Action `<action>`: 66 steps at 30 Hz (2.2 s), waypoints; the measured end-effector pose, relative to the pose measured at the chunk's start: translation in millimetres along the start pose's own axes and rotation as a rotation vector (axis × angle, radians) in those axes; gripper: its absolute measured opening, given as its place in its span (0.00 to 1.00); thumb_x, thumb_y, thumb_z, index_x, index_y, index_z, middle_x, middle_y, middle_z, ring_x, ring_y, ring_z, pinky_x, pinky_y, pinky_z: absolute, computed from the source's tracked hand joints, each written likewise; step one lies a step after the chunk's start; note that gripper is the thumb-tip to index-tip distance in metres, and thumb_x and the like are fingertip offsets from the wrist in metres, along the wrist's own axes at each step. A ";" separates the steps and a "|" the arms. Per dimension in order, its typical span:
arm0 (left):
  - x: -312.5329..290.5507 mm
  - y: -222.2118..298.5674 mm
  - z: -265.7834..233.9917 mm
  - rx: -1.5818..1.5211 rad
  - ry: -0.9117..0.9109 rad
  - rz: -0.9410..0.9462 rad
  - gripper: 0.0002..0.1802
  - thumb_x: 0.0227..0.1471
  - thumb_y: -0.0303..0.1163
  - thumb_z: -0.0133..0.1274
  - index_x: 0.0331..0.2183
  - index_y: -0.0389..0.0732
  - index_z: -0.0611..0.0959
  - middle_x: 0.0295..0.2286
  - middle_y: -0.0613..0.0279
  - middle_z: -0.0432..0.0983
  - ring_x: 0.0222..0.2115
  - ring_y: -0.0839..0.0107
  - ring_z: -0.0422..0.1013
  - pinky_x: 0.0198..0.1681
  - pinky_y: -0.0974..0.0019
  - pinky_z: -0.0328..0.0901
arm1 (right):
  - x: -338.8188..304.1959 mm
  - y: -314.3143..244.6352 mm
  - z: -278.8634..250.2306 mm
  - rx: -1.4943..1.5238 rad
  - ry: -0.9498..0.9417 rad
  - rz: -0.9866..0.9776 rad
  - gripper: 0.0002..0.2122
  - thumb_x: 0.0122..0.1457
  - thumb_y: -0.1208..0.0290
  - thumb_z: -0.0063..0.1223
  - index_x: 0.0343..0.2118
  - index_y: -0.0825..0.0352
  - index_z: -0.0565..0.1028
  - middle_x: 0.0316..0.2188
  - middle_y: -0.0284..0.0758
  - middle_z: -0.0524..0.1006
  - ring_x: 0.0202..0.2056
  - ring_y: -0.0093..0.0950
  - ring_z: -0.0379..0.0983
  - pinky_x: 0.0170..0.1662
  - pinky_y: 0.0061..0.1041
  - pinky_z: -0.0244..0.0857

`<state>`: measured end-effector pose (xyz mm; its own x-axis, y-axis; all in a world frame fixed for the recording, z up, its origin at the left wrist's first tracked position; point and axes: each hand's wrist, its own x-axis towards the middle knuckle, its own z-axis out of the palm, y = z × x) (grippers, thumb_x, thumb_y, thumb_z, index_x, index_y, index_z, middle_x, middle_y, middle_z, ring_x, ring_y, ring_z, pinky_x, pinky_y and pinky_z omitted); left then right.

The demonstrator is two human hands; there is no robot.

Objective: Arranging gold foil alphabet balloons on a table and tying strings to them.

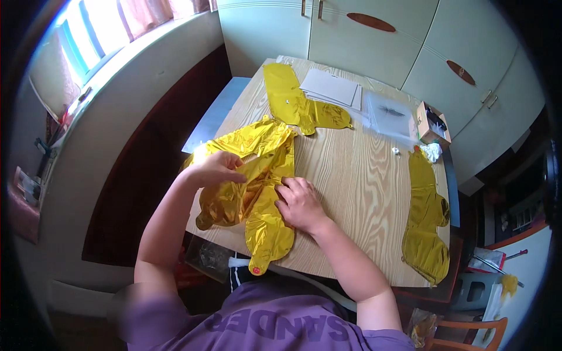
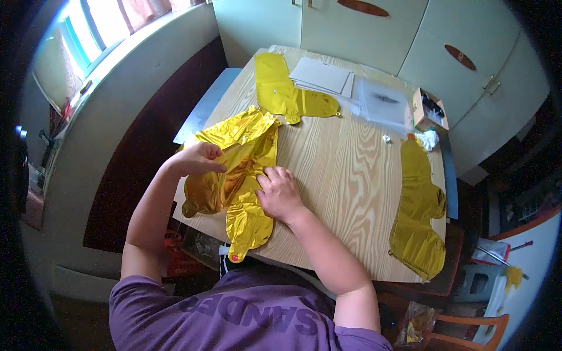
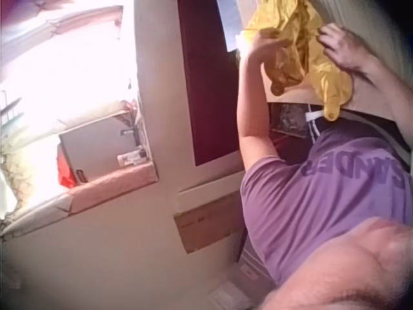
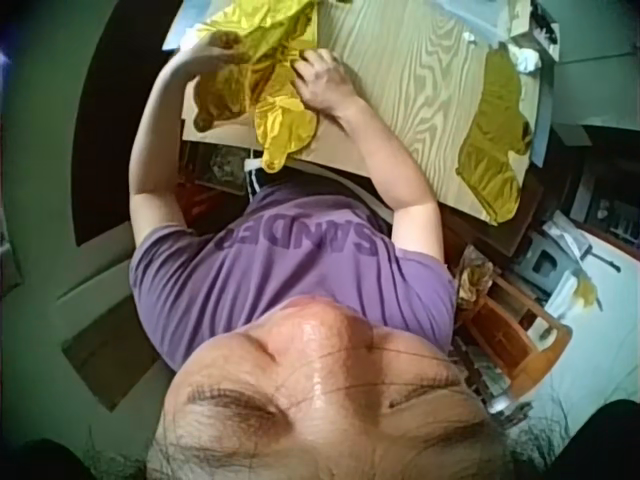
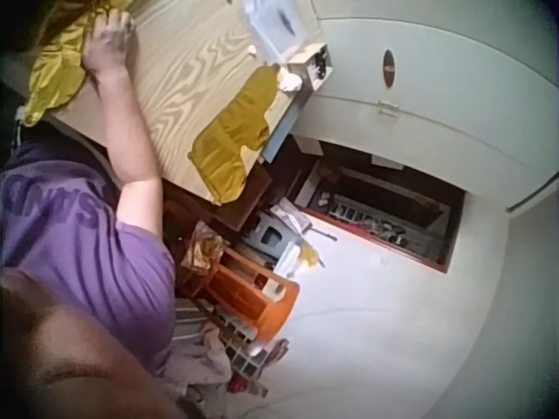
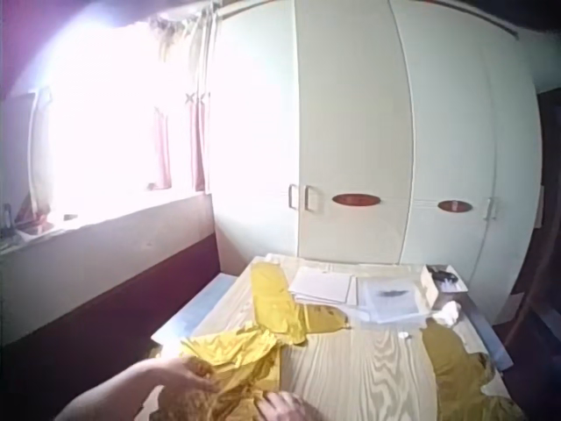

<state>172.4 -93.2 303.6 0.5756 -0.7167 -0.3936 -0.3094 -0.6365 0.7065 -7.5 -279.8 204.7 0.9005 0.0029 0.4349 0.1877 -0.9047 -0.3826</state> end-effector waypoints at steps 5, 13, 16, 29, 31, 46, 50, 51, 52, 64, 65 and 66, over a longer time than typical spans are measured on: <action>5.8 -33.6 -5.8 -0.125 0.107 -0.014 0.12 0.43 0.34 0.58 0.30 0.35 0.80 0.21 0.65 0.74 0.23 0.78 0.70 0.26 0.71 0.64 | 4.8 -0.6 -5.1 0.038 -0.025 0.028 0.16 0.52 0.65 0.56 0.42 0.67 0.75 0.44 0.40 0.72 0.49 0.38 0.66 0.55 0.37 0.55; 6.4 -28.7 1.7 0.055 0.338 -0.134 0.11 0.44 0.29 0.48 0.30 0.32 0.77 0.23 0.61 0.73 0.26 0.72 0.68 0.29 0.65 0.63 | 47.4 11.4 3.3 -0.046 0.042 0.081 0.15 0.55 0.63 0.53 0.43 0.67 0.75 0.46 0.41 0.72 0.50 0.37 0.66 0.56 0.37 0.54; 5.6 -26.2 5.3 -0.247 0.258 -0.074 0.11 0.46 0.31 0.52 0.31 0.34 0.78 0.25 0.64 0.73 0.27 0.75 0.68 0.30 0.68 0.63 | 60.1 19.7 13.4 -0.073 -0.022 0.120 0.17 0.56 0.63 0.52 0.45 0.68 0.74 0.50 0.43 0.70 0.54 0.38 0.63 0.59 0.38 0.52; 5.6 -81.0 -28.1 -0.616 0.367 -0.124 0.10 0.50 0.31 0.55 0.31 0.34 0.81 0.25 0.63 0.78 0.19 0.78 0.72 0.23 0.74 0.67 | 53.3 29.7 31.2 -0.079 -0.042 0.145 0.23 0.58 0.59 0.48 0.53 0.69 0.69 0.57 0.45 0.65 0.60 0.40 0.56 0.63 0.40 0.44; -0.6 -80.8 -30.3 -0.681 0.331 -0.101 0.08 0.49 0.31 0.56 0.28 0.36 0.81 0.22 0.65 0.76 0.18 0.80 0.71 0.22 0.76 0.65 | 52.8 31.1 32.1 -0.074 -0.043 0.148 0.23 0.59 0.58 0.48 0.53 0.69 0.69 0.57 0.45 0.65 0.60 0.40 0.56 0.63 0.39 0.44; -28.5 -135.5 -70.5 -0.976 0.491 -0.080 0.12 0.56 0.32 0.53 0.36 0.32 0.77 0.30 0.56 0.77 0.25 0.70 0.76 0.28 0.67 0.75 | 55.1 26.6 28.4 -0.120 -0.081 0.155 0.23 0.60 0.58 0.47 0.55 0.67 0.67 0.57 0.44 0.65 0.61 0.39 0.56 0.64 0.39 0.43; -35.2 -142.9 -80.6 -0.898 0.503 -0.120 0.12 0.55 0.34 0.54 0.35 0.33 0.78 0.29 0.58 0.76 0.24 0.72 0.75 0.27 0.69 0.73 | 55.4 26.1 26.9 -0.113 -0.078 0.154 0.23 0.60 0.58 0.48 0.54 0.67 0.68 0.57 0.44 0.65 0.60 0.40 0.56 0.63 0.39 0.45; -36.7 -137.9 -80.3 -0.889 0.517 -0.125 0.12 0.55 0.35 0.54 0.35 0.34 0.79 0.28 0.59 0.76 0.23 0.73 0.75 0.25 0.70 0.73 | 55.1 26.4 27.1 -0.116 -0.073 0.156 0.23 0.60 0.58 0.48 0.54 0.67 0.68 0.57 0.44 0.65 0.60 0.40 0.57 0.63 0.39 0.45; -37.1 -135.4 -80.8 -0.879 0.531 -0.130 0.12 0.55 0.35 0.54 0.34 0.35 0.79 0.27 0.60 0.76 0.21 0.74 0.75 0.23 0.72 0.72 | 54.7 27.0 27.9 -0.120 -0.068 0.158 0.23 0.60 0.58 0.48 0.54 0.67 0.68 0.57 0.43 0.65 0.60 0.40 0.57 0.63 0.39 0.45; -25.7 -149.9 -84.1 -0.852 0.516 -0.080 0.11 0.55 0.34 0.55 0.31 0.35 0.78 0.26 0.63 0.75 0.23 0.75 0.73 0.29 0.70 0.71 | 85.3 24.1 12.6 -0.088 -0.115 0.162 0.21 0.56 0.58 0.52 0.48 0.67 0.72 0.52 0.42 0.69 0.55 0.39 0.62 0.59 0.37 0.50; -26.9 -148.6 -81.3 -0.848 0.519 -0.086 0.11 0.55 0.34 0.55 0.31 0.35 0.78 0.26 0.64 0.75 0.23 0.76 0.73 0.28 0.70 0.71 | 93.9 24.0 11.5 -0.114 -0.120 0.136 0.20 0.55 0.58 0.53 0.47 0.67 0.73 0.52 0.42 0.70 0.54 0.39 0.63 0.59 0.37 0.50; -25.9 -145.7 -80.5 -0.845 0.514 -0.078 0.11 0.55 0.35 0.55 0.31 0.36 0.78 0.26 0.64 0.75 0.23 0.76 0.73 0.28 0.70 0.71 | 101.3 29.0 13.6 -0.142 -0.066 0.102 0.20 0.55 0.58 0.53 0.46 0.66 0.73 0.52 0.42 0.70 0.54 0.39 0.62 0.59 0.37 0.50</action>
<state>263.5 41.0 258.2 0.8918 -0.3433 -0.2947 0.2694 -0.1204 0.9555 94.4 -299.9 226.6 0.9368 -0.0681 0.3432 0.0410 -0.9528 -0.3008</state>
